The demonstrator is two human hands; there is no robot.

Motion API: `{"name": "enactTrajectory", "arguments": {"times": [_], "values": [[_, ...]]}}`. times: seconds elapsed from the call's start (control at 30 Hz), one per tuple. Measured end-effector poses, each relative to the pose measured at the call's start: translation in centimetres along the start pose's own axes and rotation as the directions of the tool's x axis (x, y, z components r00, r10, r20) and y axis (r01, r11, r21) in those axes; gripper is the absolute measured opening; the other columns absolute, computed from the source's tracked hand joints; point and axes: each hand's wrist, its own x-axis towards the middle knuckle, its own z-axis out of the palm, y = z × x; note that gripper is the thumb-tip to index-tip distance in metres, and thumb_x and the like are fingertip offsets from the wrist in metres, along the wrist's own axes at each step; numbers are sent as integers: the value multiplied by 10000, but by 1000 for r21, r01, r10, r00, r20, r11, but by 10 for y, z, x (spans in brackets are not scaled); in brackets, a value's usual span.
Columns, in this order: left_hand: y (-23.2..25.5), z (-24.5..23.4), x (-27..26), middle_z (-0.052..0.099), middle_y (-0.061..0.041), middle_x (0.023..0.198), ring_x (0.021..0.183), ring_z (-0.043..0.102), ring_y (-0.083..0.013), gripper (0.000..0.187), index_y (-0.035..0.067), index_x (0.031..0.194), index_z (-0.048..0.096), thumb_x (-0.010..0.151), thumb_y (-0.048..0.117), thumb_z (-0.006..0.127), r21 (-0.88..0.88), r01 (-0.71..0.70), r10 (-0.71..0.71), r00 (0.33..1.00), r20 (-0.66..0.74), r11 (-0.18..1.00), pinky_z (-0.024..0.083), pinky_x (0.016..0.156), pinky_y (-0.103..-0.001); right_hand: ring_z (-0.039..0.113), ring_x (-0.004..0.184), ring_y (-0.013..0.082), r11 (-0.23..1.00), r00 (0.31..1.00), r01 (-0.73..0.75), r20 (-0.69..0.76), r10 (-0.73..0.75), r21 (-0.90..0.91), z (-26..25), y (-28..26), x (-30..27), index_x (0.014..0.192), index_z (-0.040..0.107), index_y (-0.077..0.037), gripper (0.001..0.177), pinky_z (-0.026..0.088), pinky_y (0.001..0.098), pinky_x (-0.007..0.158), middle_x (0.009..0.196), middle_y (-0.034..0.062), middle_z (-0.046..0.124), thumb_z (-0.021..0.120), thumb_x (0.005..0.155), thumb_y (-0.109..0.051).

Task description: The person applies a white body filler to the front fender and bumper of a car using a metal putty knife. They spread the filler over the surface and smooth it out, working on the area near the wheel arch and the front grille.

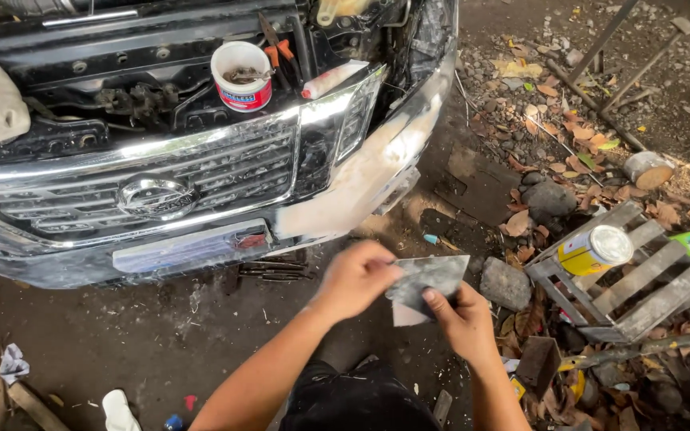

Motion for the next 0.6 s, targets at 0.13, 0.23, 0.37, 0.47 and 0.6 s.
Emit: {"name": "enactTrajectory", "arguments": {"times": [0.13, 0.23, 0.37, 0.47, 0.6], "values": [[-173, 50, -35, 680, -94, 830, 780, 659, -268, 406, 64, 901, 640, 912, 464, 709, 108, 206, -200, 978, -63, 972, 546, 713, -444, 601, 780, 110, 943, 962, -196, -136, 238, 268, -31, 59, -7, 1062, 736, 51, 245, 497, 274, 685, 911, 51, 724, 726, 957, -170], [-391, 160, -128, 752, -288, 1074, 1070, 727, -332, 593, 25, 1036, 746, 897, 580, 590, 115, 386, -393, 794, 464, 915, 532, 932, -430, 664, 911, 146, 912, 931, -182, -235, 280, 367, -44, 74, -16, 1140, 689, 69, 250, 532, 301, 810, 1041, 91, 740, 702, 963, -106], [-365, 152, -148, 630, -203, 1275, 1213, 569, -333, 583, 91, 1165, 734, 886, 582, 589, 42, 436, -436, 882, 178, 899, 445, 1054, -413, 703, 1003, 207, 889, 952, -219, -110, 285, 403, -37, 131, -10, 1206, 670, 76, 295, 549, 349, 904, 1127, 145, 740, 683, 957, -81], [-394, 165, -127, 611, -182, 1341, 1260, 559, -323, 589, 124, 1253, 647, 900, 594, 606, 62, 708, -707, 688, 164, 703, 443, 1058, -425, 689, 1080, 222, 934, 987, -138, -31, 157, 329, -26, 177, 16, 1245, 662, 100, 321, 511, 359, 988, 1195, 176, 724, 680, 978, -76], [-346, 153, -104, 661, -264, 1169, 1131, 621, -407, 648, -28, 1142, 688, 1016, 588, 535, 215, 512, -555, 756, 346, 832, 477, 965, -486, 692, 1095, 213, 952, 975, -222, 25, 222, 210, 3, 167, 30, 1248, 669, 94, 341, 505, 352, 993, 1187, 171, 734, 682, 968, -99]]}}
